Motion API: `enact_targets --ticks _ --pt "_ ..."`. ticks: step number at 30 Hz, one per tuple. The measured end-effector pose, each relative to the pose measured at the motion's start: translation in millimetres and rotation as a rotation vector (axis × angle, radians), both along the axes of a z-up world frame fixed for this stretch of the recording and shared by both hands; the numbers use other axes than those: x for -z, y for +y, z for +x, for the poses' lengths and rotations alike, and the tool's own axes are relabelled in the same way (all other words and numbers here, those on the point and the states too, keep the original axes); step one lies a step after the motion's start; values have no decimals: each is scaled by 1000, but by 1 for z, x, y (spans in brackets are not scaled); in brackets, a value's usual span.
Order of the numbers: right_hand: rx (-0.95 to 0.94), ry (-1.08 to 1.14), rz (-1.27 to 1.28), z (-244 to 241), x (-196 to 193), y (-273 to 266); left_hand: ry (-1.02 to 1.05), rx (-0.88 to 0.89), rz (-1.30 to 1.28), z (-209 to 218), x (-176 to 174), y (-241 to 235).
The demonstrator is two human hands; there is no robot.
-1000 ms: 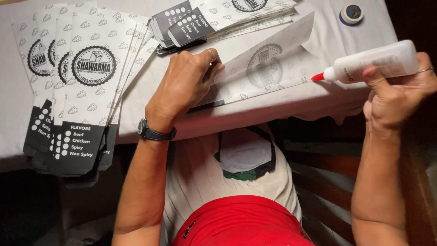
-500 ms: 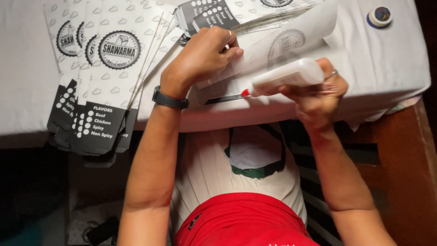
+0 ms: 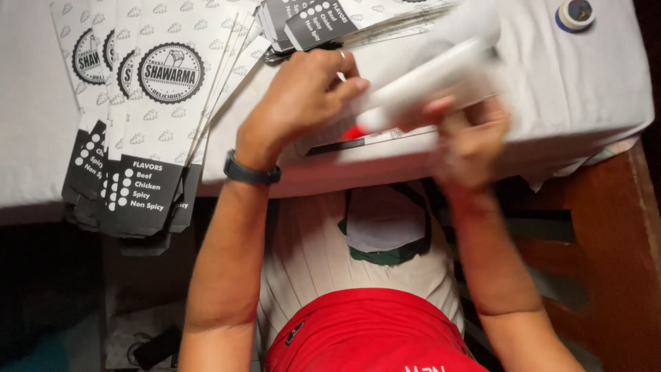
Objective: Assembling paper shawarma packaging by applying glue to tabs and folding them into shape.
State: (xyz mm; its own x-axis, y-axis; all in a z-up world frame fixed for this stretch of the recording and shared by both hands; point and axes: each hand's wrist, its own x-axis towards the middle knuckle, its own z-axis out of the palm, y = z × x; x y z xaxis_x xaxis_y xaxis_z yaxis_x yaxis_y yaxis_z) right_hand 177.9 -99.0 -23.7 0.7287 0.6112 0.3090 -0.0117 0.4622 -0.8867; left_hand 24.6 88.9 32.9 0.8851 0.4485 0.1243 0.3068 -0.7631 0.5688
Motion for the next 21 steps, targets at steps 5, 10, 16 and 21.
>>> enact_targets --ticks 5,10,16,21 --pt "185 -297 -40 149 1 -56 -90 70 91 -19 6 -43" --pt "337 -825 -748 198 -13 -88 -218 44 214 -30 19 -68" --pt "168 -1533 -388 125 -56 -77 -432 -3 406 -54 17 -79" --pt "-262 -1577 -242 97 -66 -69 -338 -56 480 -70 29 -81"
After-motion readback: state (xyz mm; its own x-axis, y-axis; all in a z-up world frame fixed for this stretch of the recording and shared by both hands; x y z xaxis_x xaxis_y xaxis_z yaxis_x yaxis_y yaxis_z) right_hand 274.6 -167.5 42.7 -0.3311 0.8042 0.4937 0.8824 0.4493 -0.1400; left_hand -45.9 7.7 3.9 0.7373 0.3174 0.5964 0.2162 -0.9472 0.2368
